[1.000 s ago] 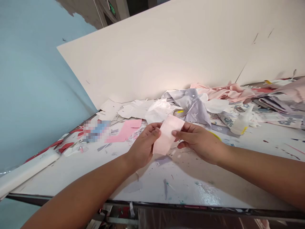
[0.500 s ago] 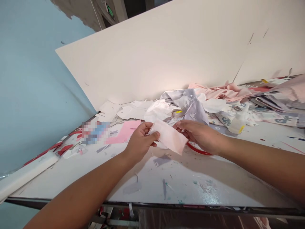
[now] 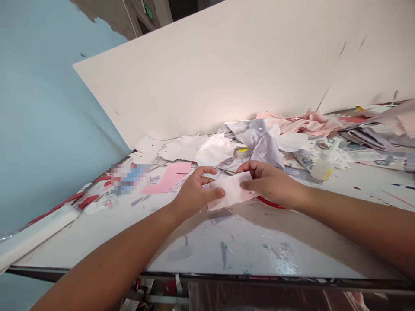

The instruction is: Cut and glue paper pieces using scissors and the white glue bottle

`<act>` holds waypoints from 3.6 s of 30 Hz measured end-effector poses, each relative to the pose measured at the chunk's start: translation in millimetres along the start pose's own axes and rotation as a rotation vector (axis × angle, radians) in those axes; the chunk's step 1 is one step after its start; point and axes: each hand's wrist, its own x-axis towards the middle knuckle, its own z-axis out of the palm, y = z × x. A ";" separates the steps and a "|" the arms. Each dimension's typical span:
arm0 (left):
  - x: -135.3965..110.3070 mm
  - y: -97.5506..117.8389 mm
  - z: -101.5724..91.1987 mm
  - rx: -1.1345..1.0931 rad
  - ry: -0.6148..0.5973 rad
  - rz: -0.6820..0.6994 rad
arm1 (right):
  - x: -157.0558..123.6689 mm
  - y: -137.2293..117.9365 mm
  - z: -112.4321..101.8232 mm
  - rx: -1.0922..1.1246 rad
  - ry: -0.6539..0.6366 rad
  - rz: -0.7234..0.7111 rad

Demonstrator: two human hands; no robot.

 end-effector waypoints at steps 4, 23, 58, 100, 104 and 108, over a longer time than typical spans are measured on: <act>-1.4 -0.9 0.3 0.133 0.103 0.053 | -1.3 -1.4 5.8 0.019 0.020 -0.028; -1.0 0.2 3.4 0.092 0.186 0.071 | -5.1 -3.9 15.2 -0.118 0.082 0.012; -12.9 2.3 8.8 0.251 0.022 0.242 | -13.3 -18.2 10.7 -0.530 -0.018 -0.116; 6.5 -6.6 1.5 0.183 0.100 0.016 | 0.9 4.5 9.5 -0.211 0.033 -0.014; 7.3 -7.9 -1.5 0.372 0.190 0.054 | 0.1 4.2 6.9 -0.252 0.191 -0.110; 8.6 -9.9 -4.6 0.500 0.199 0.206 | -1.1 -2.3 4.2 -0.182 0.247 -0.099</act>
